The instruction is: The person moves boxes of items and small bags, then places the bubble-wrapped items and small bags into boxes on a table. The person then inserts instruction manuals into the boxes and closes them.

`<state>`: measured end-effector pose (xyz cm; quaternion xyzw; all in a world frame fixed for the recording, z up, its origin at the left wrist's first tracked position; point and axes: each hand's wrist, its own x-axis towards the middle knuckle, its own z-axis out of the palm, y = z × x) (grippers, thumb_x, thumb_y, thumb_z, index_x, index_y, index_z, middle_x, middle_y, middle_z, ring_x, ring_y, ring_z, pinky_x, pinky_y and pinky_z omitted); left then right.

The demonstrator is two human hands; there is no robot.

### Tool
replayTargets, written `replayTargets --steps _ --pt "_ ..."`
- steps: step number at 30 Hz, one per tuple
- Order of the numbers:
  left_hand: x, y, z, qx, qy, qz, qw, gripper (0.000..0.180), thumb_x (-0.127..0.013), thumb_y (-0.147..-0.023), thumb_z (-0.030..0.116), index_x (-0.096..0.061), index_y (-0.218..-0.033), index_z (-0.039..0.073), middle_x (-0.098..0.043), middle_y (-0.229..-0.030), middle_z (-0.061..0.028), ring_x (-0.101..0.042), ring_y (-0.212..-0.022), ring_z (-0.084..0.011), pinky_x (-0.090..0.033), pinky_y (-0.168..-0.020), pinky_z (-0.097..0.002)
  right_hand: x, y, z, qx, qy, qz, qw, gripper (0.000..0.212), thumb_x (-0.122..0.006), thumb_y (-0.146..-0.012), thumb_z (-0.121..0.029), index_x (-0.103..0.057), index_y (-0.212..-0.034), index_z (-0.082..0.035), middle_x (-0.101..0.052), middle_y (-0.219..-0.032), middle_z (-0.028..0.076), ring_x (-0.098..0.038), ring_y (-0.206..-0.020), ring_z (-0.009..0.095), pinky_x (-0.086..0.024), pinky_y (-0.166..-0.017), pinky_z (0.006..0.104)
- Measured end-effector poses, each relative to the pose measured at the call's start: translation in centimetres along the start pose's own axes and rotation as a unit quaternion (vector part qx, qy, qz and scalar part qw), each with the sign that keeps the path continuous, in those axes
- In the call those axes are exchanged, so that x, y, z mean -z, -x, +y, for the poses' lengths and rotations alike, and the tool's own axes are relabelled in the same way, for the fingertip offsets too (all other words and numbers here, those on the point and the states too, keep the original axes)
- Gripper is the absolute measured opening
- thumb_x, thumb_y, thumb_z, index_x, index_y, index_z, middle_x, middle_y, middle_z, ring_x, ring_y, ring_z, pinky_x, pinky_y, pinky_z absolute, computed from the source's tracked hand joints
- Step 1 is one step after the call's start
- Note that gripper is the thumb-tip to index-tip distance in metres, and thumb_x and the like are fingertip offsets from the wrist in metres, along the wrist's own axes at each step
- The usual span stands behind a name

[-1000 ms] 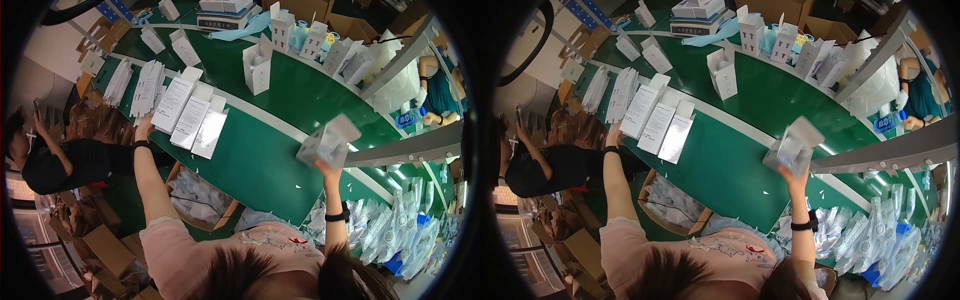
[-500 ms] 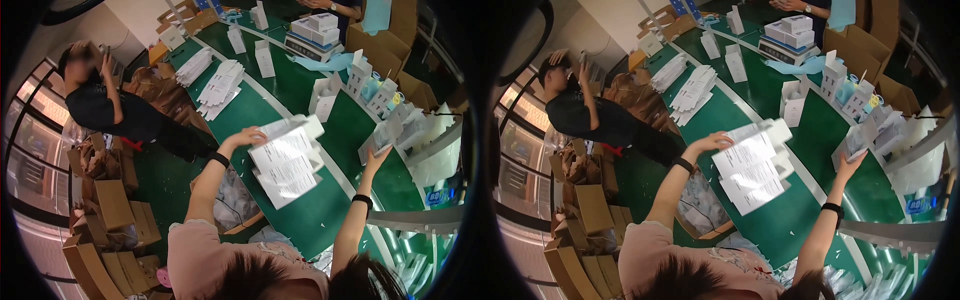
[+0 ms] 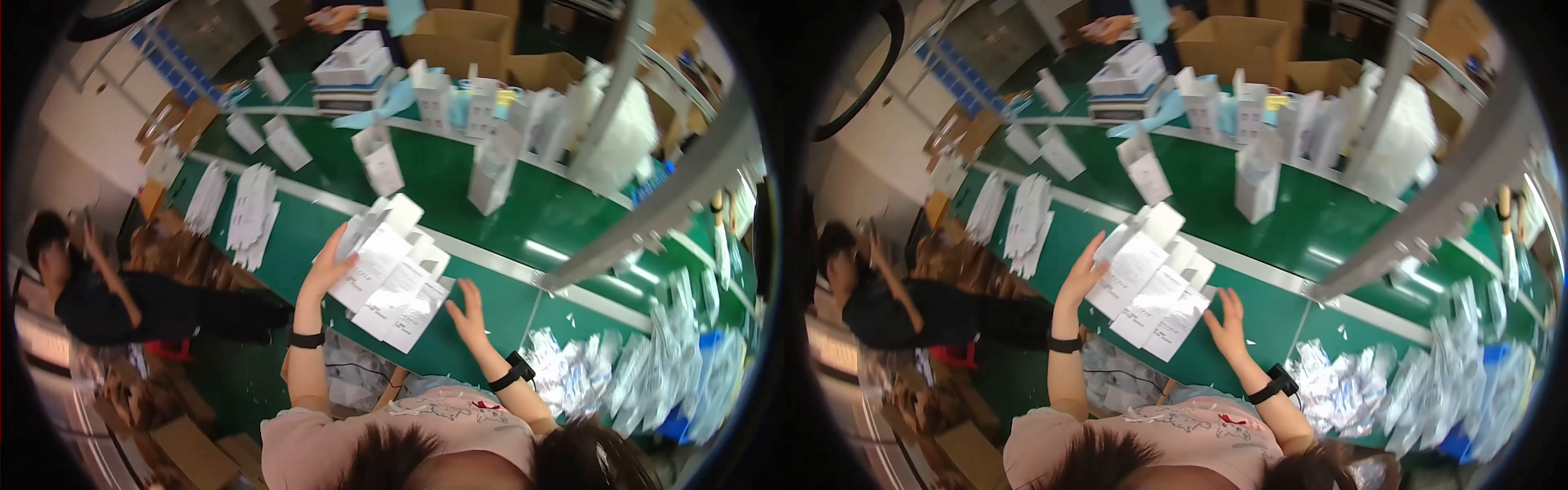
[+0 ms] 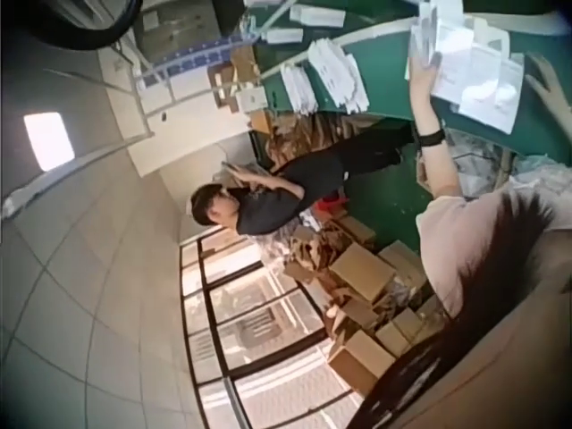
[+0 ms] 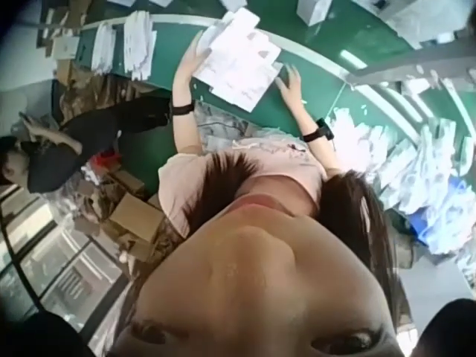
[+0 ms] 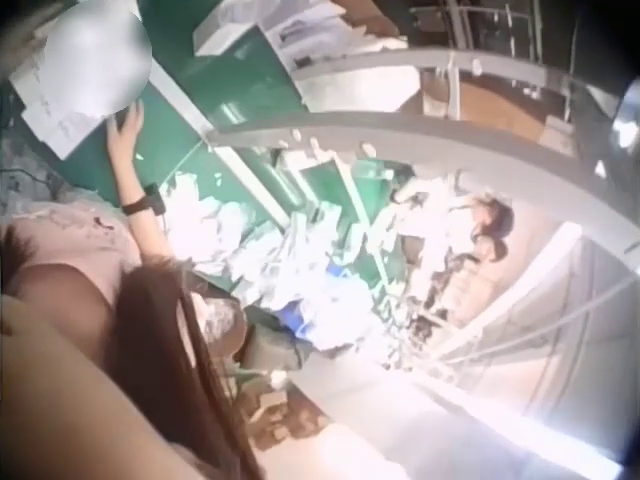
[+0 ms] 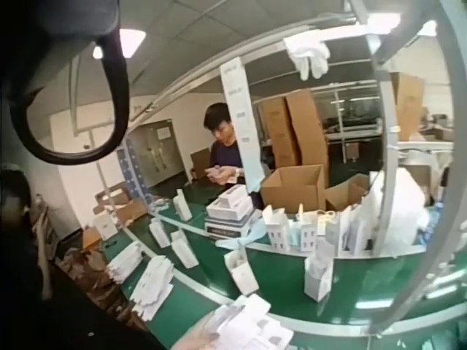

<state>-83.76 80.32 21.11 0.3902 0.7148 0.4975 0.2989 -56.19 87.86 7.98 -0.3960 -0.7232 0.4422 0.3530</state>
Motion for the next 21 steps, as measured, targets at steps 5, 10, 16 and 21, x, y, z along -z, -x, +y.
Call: replayTargets --steps 5,10,16,21 --pt "-2.5 -0.3 0.7 -0.104 -0.233 -0.165 0.953 0.079 -0.068 -0.059 0.002 -0.029 -0.128 0.001 -0.035 -0.129 -0.0161 -0.033 -0.121 -0.0261 -0.025 -0.099 -0.0307 3.7 1.9 -1.3 -0.024 0.025 -0.102 0.994 0.057 -0.06 -0.075 -0.022 -0.036 -0.126 -0.011 -0.033 -0.127 0.018 -0.031 -0.119 0.032 -0.026 -0.098 0.039" --pt "-3.1 4.8 7.9 -0.12 -0.281 -0.165 0.938 0.083 -0.066 -0.057 -0.003 -0.025 -0.129 0.0 -0.033 -0.129 -0.0202 -0.028 -0.123 -0.0302 -0.022 -0.101 -0.0314 10.0 2.8 -6.2 -0.074 -0.197 -0.229 0.95 0.068 -0.064 -0.073 -0.019 -0.029 -0.13 -0.011 -0.032 -0.129 0.015 -0.03 -0.121 0.027 -0.025 -0.099 0.038" --pt "-14.0 9.4 8.9 -0.244 -0.098 -0.342 0.902 0.07 -0.073 -0.057 0.007 -0.034 -0.115 0.0 -0.017 -0.135 -0.0242 -0.019 -0.125 -0.0379 -0.023 -0.1 -0.0406 11.8 6.4 -7.3 -0.024 -0.397 -0.145 0.906 0.091 -0.069 -0.068 -0.017 -0.008 -0.136 -0.013 -0.013 -0.139 0.01 -0.018 -0.127 0.025 -0.02 -0.102 0.0384" --pt "-20.3 9.7 5.3 -0.165 0.102 -0.293 0.936 0.065 -0.073 -0.064 0.02 -0.032 -0.113 0.009 -0.008 -0.138 -0.0207 -0.017 -0.126 -0.0375 -0.019 -0.101 -0.042 18.1 5.1 -5.9 -0.022 -0.402 -0.261 0.877 0.1 -0.072 -0.067 -0.021 -0.001 -0.136 -0.014 -0.003 -0.141 0.008 -0.003 -0.13 0.024 -0.015 -0.102 0.0444"
